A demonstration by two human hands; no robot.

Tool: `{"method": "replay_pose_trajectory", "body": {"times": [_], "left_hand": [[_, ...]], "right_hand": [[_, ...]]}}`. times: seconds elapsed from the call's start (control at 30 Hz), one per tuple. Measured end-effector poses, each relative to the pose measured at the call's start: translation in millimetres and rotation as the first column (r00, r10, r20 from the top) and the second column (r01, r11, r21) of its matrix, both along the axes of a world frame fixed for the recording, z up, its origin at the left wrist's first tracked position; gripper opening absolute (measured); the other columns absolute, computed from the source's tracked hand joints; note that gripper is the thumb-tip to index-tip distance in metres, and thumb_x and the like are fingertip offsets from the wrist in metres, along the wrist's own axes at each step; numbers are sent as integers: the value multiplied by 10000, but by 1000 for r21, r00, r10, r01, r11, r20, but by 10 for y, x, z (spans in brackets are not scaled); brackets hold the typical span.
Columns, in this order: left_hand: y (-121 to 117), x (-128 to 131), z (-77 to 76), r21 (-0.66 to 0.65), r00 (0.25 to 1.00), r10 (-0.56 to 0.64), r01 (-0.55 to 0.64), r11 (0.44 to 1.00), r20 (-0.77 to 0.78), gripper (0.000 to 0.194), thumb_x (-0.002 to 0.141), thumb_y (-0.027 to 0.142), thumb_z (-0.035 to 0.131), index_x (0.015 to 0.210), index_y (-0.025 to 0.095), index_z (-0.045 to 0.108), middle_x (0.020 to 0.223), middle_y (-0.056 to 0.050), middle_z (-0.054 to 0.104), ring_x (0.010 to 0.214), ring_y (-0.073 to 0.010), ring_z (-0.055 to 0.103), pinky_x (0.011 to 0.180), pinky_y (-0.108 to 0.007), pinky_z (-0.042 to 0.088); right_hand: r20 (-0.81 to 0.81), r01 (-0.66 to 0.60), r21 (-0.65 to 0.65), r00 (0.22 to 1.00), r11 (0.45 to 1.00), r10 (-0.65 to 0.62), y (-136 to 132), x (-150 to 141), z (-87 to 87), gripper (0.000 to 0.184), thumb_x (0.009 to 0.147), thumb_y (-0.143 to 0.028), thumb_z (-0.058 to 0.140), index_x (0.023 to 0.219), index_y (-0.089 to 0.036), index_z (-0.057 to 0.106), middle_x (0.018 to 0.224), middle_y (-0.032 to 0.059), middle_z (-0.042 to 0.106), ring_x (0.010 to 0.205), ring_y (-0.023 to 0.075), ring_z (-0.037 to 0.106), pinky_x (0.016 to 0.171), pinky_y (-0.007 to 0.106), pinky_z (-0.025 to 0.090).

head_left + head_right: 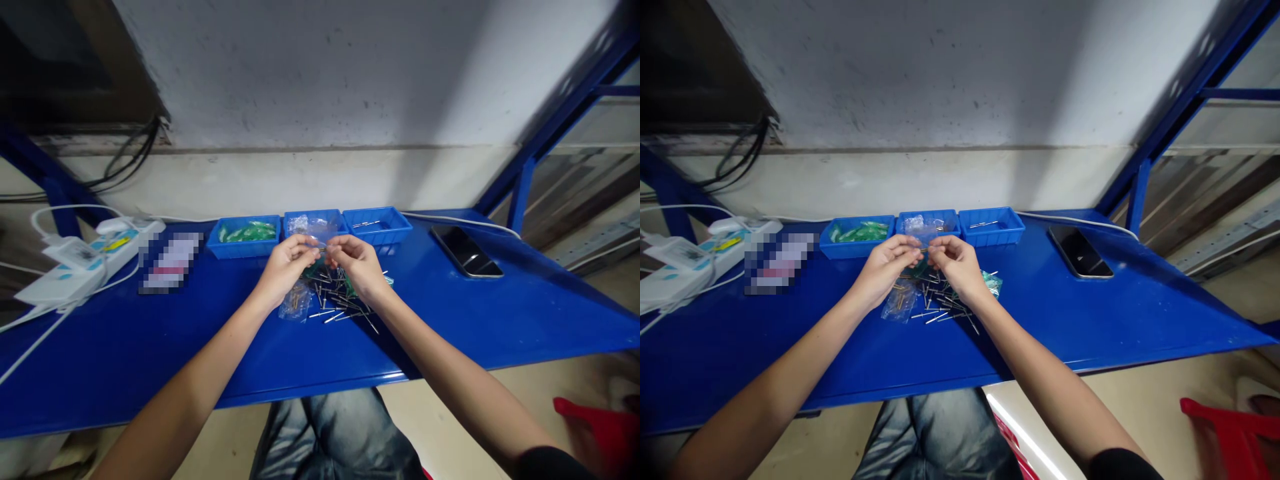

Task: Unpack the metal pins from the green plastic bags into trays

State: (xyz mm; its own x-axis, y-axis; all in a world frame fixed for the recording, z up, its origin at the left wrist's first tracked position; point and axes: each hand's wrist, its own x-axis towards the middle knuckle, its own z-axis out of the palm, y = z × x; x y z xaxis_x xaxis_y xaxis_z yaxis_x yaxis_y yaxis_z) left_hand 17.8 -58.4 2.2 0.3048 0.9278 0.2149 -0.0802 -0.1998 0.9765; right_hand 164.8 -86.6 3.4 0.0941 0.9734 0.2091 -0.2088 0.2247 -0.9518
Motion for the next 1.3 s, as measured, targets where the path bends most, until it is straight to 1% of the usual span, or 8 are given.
{"method": "replay_pose_trajectory", "body": {"times": [0.23, 0.4, 0.5, 0.63, 0.77, 0.93, 1.1, 1.3], "left_hand": [[-7, -8, 8, 184, 998, 26, -14, 983, -60, 39, 737, 142, 603, 759, 174, 604, 789, -1, 601, 766, -129, 562, 720, -258, 428], [33, -39, -38, 313, 986, 80, -29, 949, -150, 140, 755, 93, 521, 686, 175, 611, 827, -9, 590, 845, -148, 567, 781, -286, 419], [43, -72, -14, 340, 947, 144, -40, 939, -286, 192, 770, 102, 499, 736, 192, 666, 854, -18, 593, 881, -163, 561, 817, -311, 404], [-2, -65, 47, 140, 930, 34, 18, 990, -365, 161, 793, 270, 564, 841, 200, 700, 907, -37, 612, 877, -180, 557, 766, -308, 400], [-33, -29, 47, -99, 978, -9, -12, 995, -210, 323, 801, 471, 547, 860, 182, 679, 863, -44, 634, 807, -166, 547, 651, -263, 380], [3, -27, 13, -219, 999, -13, 4, 976, -38, 222, 724, 314, 657, 888, 165, 646, 825, -30, 620, 710, -118, 539, 591, -224, 359], [15, -26, 15, -23, 993, 119, -119, 993, -22, 121, 725, 216, 641, 826, 176, 588, 793, -2, 588, 714, -111, 540, 622, -222, 386], [9, -17, -27, 363, 967, 167, -89, 928, -190, 36, 755, 148, 569, 734, 177, 576, 833, -11, 565, 810, -139, 545, 704, -258, 423]], "right_hand": [[-188, -174, -47, 969, 984, 162, 12, 73, 27, 102, 712, -235, 529, 749, -165, 594, 600, -11, 550, 570, 115, 528, 584, 273, 405], [56, -169, -110, 983, 979, 176, 21, 57, -21, 194, 666, -241, 648, 830, -155, 591, 585, -25, 545, 535, 103, 502, 543, 259, 379], [257, -15, -56, 966, 998, 29, 29, 58, -45, 148, 707, -271, 615, 788, -150, 588, 606, -8, 554, 545, 106, 496, 545, 266, 381], [461, 151, 196, 858, 969, -227, 11, 68, -25, 71, 744, -201, 545, 799, -170, 576, 768, 26, 596, 674, 132, 545, 590, 270, 407], [555, 69, 414, 772, 908, -311, -29, 52, -26, 120, 757, -138, 494, 812, -197, 583, 868, 33, 570, 837, 164, 552, 727, 314, 448], [614, 44, 480, 697, 876, -371, -65, 16, -60, 161, 731, -130, 516, 841, -210, 603, 1034, 66, 477, 1059, 218, 465, 931, 406, 383], [412, 173, 213, 877, 962, -249, -33, 28, -18, 324, 708, -229, 599, 1019, -224, 510, 1015, 66, 495, 958, 208, 513, 795, 373, 435], [-47, -78, -141, 996, 987, 72, 43, 34, -26, 329, 741, -446, 599, 933, -189, 521, 615, -28, 518, 579, 125, 518, 607, 297, 417]]}}
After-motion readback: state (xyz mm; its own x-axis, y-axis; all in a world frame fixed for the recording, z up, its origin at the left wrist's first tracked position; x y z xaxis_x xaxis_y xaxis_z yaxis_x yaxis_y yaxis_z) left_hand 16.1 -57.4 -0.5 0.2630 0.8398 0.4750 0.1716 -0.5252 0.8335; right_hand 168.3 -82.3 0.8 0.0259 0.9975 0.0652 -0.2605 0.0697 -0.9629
